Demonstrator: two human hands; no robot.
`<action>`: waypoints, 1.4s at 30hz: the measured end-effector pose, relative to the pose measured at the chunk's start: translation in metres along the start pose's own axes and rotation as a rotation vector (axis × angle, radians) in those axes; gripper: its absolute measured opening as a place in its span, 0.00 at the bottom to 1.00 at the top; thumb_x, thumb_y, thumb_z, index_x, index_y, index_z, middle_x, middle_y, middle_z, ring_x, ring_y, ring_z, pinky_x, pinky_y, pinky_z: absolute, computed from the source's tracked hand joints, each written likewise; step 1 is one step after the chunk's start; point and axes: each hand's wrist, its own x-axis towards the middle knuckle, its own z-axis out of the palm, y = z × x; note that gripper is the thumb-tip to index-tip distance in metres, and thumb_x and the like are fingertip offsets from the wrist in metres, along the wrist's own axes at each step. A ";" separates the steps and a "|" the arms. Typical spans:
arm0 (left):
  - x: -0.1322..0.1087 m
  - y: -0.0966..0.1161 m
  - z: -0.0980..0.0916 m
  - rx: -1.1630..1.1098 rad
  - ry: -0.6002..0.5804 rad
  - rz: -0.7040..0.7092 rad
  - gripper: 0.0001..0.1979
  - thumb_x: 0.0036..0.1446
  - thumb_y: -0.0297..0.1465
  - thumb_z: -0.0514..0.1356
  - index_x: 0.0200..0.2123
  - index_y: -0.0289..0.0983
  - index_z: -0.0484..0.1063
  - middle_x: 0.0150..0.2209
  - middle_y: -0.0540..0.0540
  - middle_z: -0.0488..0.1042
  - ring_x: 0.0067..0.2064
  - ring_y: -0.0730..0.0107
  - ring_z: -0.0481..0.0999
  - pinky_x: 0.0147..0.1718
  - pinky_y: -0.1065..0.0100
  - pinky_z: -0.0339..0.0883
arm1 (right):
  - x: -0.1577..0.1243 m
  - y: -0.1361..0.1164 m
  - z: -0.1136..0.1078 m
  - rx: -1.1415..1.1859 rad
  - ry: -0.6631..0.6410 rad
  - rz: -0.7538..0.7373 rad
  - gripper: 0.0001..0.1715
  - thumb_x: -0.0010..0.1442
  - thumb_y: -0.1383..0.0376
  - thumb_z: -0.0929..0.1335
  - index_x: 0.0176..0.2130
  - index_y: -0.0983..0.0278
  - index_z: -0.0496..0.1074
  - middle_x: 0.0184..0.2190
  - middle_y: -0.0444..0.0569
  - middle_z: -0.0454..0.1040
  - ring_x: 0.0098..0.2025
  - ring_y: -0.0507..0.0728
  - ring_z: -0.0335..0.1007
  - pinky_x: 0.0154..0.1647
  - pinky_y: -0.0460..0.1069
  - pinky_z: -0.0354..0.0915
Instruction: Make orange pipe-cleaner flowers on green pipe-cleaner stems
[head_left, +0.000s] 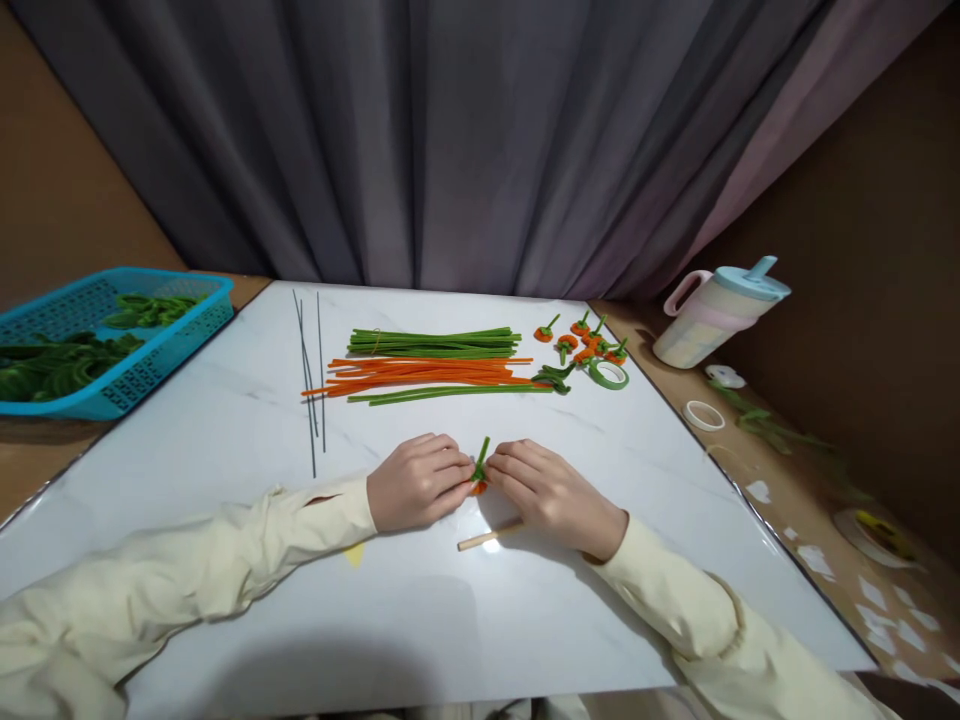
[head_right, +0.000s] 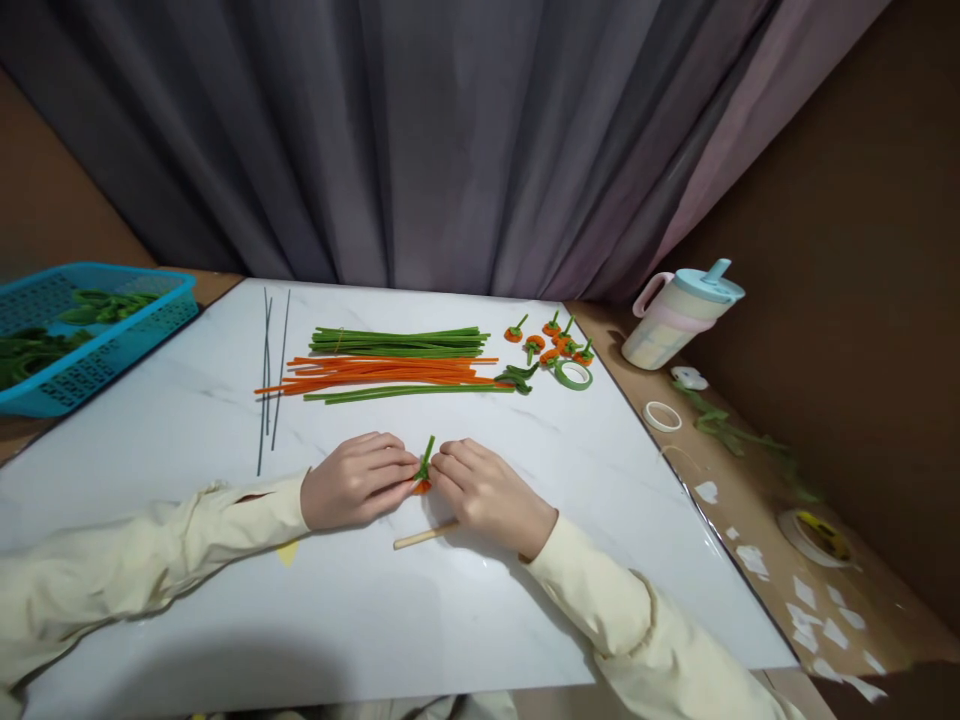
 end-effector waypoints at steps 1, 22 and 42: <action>0.000 0.000 0.000 0.017 -0.004 0.011 0.08 0.58 0.27 0.54 0.35 0.34 0.73 0.34 0.44 0.78 0.35 0.63 0.72 0.32 0.64 0.65 | 0.001 0.000 0.000 -0.053 -0.007 -0.039 0.12 0.63 0.74 0.60 0.36 0.74 0.72 0.35 0.59 0.74 0.40 0.60 0.65 0.37 0.54 0.67; 0.001 0.002 0.004 0.323 0.020 0.215 0.10 0.60 0.24 0.52 0.28 0.31 0.70 0.28 0.43 0.73 0.31 0.67 0.70 0.28 0.66 0.65 | -0.004 -0.019 0.019 -0.015 0.104 0.138 0.11 0.61 0.77 0.60 0.34 0.75 0.71 0.32 0.58 0.72 0.34 0.57 0.64 0.32 0.50 0.67; 0.001 0.003 0.006 0.320 0.093 0.253 0.09 0.57 0.23 0.55 0.26 0.30 0.70 0.24 0.44 0.72 0.28 0.68 0.69 0.25 0.67 0.64 | -0.007 -0.023 0.013 -0.216 0.054 -0.012 0.18 0.62 0.78 0.56 0.32 0.76 0.72 0.35 0.62 0.73 0.33 0.58 0.65 0.27 0.50 0.67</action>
